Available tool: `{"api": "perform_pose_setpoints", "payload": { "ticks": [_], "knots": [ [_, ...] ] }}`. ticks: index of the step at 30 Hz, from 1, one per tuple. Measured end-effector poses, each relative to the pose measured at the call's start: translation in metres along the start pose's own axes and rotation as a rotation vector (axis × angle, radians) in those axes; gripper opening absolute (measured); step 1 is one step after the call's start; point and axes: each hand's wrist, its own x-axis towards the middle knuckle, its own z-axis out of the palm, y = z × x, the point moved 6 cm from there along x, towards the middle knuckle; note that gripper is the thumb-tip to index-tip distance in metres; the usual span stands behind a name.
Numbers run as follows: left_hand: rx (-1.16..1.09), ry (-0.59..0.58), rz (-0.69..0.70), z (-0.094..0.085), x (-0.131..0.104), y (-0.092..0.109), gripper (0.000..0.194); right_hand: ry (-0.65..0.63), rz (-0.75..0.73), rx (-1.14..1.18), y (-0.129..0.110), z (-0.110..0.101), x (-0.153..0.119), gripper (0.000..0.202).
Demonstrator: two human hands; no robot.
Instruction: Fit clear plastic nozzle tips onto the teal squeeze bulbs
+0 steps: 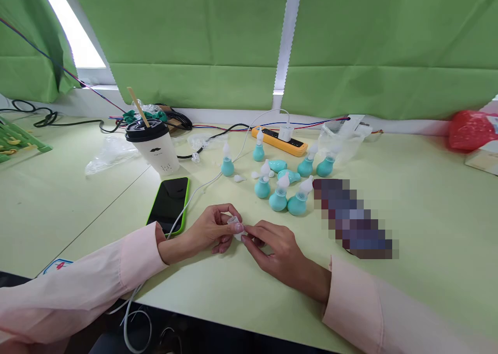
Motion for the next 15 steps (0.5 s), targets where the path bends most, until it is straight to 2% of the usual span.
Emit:
{"api": "perform_pose_setpoints", "payload": {
  "ticks": [2,7,15],
  "knots": [
    [-0.059,-0.019,-0.003,0.0,0.0,-0.001,0.027,-0.007,0.005,0.003,0.001,0.001,0.001,0.013],
    [-0.169,-0.068,-0.016,0.003,-0.001,0.0,0.034,0.125,0.058,-0.003,0.005,-0.008,0.003,0.014],
    [-0.011,0.045,0.03,-0.002,-0.002,0.003,0.021,0.109,0.045,-0.026,0.002,-0.01,0.003,0.019]
  ]
}}
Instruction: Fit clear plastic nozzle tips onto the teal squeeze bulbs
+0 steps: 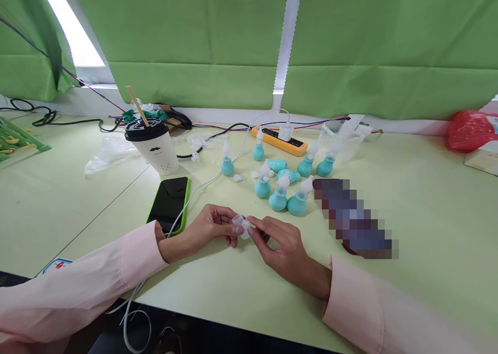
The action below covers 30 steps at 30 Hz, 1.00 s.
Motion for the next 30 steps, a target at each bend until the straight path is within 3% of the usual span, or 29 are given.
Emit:
{"api": "perform_pose_setpoints", "payload": {
  "ticks": [30],
  "knots": [
    [-0.088,0.038,-0.019,0.001,0.0,-0.002,0.03,-0.144,-0.22,-0.272,-0.003,0.014,-0.013,0.033]
  ]
}}
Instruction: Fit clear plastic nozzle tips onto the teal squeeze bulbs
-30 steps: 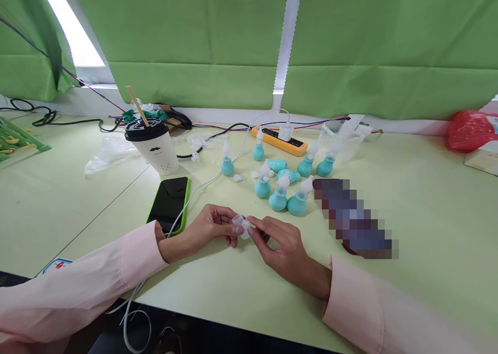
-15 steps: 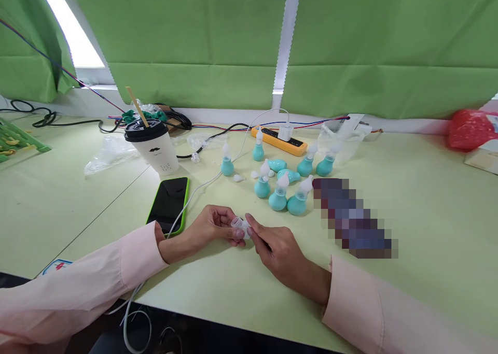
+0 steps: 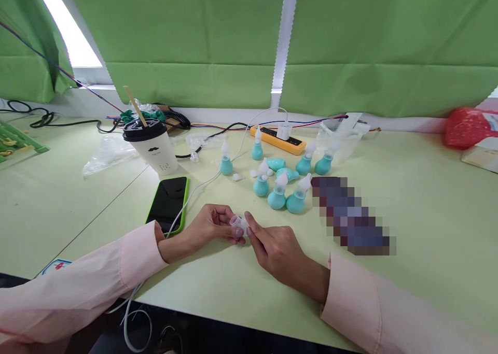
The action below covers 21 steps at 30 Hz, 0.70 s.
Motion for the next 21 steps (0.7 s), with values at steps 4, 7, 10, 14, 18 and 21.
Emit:
{"api": "perform_pose_setpoints", "payload": {
  "ticks": [4,7,10,14,18,21],
  "knots": [
    [-0.002,0.007,0.026,0.001,-0.001,0.003,0.028,-0.038,0.032,0.076,0.0,0.003,-0.003,0.039],
    [0.011,0.008,0.035,0.001,-0.002,0.004,0.027,-0.069,0.051,0.107,0.001,0.004,-0.003,0.042],
    [0.039,0.031,0.035,0.001,-0.002,0.004,0.025,-0.075,0.038,0.104,0.0,0.003,-0.002,0.044],
    [0.076,0.058,0.039,0.0,-0.003,0.003,0.024,-0.07,0.005,0.078,-0.002,0.003,-0.001,0.046],
    [0.119,0.082,0.045,-0.003,-0.004,0.001,0.023,-0.06,0.008,0.075,-0.002,0.002,-0.001,0.045],
    [0.132,0.084,0.097,-0.003,-0.003,0.002,0.021,-0.076,0.022,0.147,-0.009,0.002,-0.001,0.036]
  ]
}}
